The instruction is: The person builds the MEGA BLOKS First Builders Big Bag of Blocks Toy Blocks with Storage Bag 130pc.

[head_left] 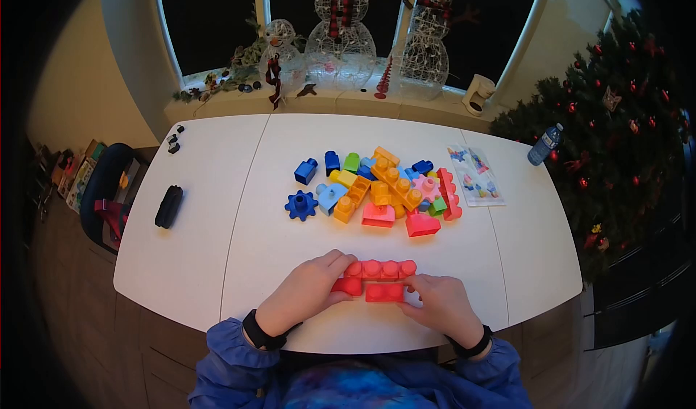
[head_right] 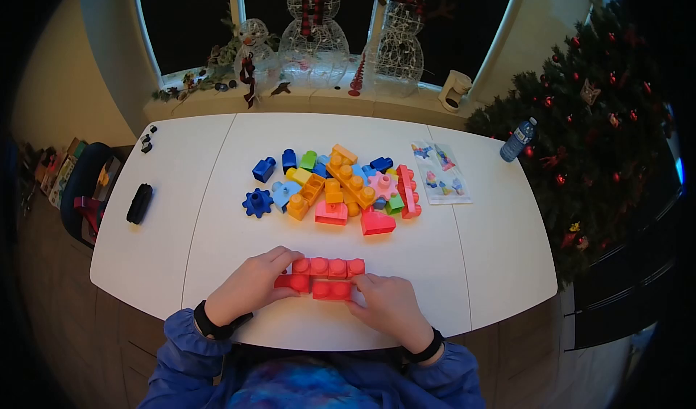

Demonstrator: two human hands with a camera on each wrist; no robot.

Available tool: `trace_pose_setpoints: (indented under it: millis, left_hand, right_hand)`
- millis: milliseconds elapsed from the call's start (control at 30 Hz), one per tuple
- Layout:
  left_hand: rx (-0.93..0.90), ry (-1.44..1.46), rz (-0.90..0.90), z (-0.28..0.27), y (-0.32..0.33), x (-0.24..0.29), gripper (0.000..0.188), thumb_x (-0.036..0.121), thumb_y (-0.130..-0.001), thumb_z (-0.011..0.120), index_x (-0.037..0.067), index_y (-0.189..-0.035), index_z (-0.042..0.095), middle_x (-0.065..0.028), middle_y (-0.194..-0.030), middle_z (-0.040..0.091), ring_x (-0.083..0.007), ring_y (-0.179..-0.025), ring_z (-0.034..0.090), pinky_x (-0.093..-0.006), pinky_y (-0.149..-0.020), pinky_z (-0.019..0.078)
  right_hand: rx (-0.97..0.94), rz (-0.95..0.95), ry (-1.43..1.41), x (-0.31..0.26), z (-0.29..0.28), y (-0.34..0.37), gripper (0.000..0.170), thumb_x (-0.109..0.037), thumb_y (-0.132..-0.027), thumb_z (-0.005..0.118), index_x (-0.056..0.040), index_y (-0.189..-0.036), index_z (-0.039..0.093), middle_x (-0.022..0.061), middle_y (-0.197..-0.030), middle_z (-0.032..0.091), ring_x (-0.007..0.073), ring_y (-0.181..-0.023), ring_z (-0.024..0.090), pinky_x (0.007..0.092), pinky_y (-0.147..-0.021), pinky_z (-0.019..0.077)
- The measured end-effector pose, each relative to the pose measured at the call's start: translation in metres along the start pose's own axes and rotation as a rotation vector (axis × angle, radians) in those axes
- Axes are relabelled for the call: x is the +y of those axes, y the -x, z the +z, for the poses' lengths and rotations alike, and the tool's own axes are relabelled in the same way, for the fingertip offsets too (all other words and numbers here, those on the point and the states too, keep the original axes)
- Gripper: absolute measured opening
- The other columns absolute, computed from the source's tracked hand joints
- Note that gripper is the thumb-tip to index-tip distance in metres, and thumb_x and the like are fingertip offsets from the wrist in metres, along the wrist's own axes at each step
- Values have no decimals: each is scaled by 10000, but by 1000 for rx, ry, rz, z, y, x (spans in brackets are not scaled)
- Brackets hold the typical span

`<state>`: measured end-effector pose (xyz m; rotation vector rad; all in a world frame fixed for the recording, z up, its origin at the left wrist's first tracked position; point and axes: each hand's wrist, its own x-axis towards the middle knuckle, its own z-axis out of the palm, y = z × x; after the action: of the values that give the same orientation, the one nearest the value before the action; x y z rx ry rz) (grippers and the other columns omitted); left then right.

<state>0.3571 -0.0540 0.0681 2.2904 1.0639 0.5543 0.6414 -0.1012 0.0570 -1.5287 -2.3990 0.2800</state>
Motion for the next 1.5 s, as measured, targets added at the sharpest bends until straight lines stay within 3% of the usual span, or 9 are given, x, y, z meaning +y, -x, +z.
trace_pose_setpoints:
  millis: [67, 167, 467, 767, 867, 1000, 1200, 1300, 1500]
  left_hand:
    - [1, -2, 4, 0, 0, 1, 536, 139, -820, 855, 43, -1282, 601, -144, -1159, 651, -325, -937, 723, -400, -829, 594]
    - [3, -6, -1, -2, 0, 2, 540, 138, -814, 859, 47, -1280, 601, -145, -1159, 652, -326, -936, 723, -401, -827, 594]
    - [1, -21, -4, 0, 0, 2, 549, 141, -811, 861, 56, -1285, 598, -145, -1168, 656, -329, -943, 728, -400, -828, 595]
    - [-3, -25, -12, -1, 1, 1, 554, 143, -808, 861, 56, -1287, 598, -140, -1169, 658, -327, -947, 728, -398, -833, 595]
    - [1, -26, -8, 0, 1, 1, 559, 145, -802, 865, 56, -1286, 599, -138, -1164, 657, -325, -938, 725, -398, -827, 593]
    - [3, -25, 1, 0, 1, 1, 562, 153, -798, 871, 59, -1282, 602, -135, -1160, 657, -321, -925, 720, -400, -821, 590]
    - [1, -28, -14, -2, 2, 3, 561, 157, -797, 873, 62, -1280, 604, -131, -1154, 657, -316, -919, 719, -399, -818, 589]
    - [-2, -33, -14, -1, 1, 3, 562, 157, -797, 872, 62, -1282, 604, -130, -1155, 656, -313, -917, 721, -397, -817, 590]
    - [-8, -25, -21, -1, 1, 3, 564, 160, -795, 872, 61, -1282, 605, -127, -1169, 651, -309, -908, 720, -396, -809, 591]
  right_hand:
    - [-35, 2, 38, -3, 6, -1, 308, -352, -823, 783, -97, -955, 672, 79, -812, 721, 313, -667, 706, 441, -606, 556]
    - [12, -14, 67, -7, 12, -3, 258, -311, -818, 800, -113, -909, 661, 44, -763, 715, 298, -602, 688, 426, -559, 540]
    - [-53, 26, 88, -20, 4, -13, 363, -429, -856, 763, -100, -716, 701, 82, -654, 699, 301, -585, 693, 435, -575, 538]
    - [-96, 31, 12, -17, -16, -16, 451, -536, -869, 771, -113, -719, 724, 60, -631, 686, 275, -603, 700, 419, -555, 518]
    - [125, 63, -52, 3, -31, -26, 430, -513, -869, 795, -116, -721, 727, 33, -613, 667, 277, -591, 686, 400, -553, 512]
    - [221, 85, 6, 33, -42, -54, 334, -401, -878, 809, -75, -893, 742, 65, -872, 735, 284, -771, 721, 399, -654, 559]
    - [38, 86, 138, 75, -30, -83, 408, -300, -848, 825, -50, -1147, 709, 124, -1196, 697, 320, -1050, 698, 430, -806, 584]
    - [-3, 69, 43, 95, -20, -90, 441, -261, -827, 852, -41, -1185, 717, 146, -1159, 713, 342, -1041, 686, 428, -876, 561]
    - [-61, 73, -104, 109, -20, -92, 473, -200, -760, 896, -28, -1160, 712, 149, -1095, 730, 345, -1017, 685, 416, -860, 557]
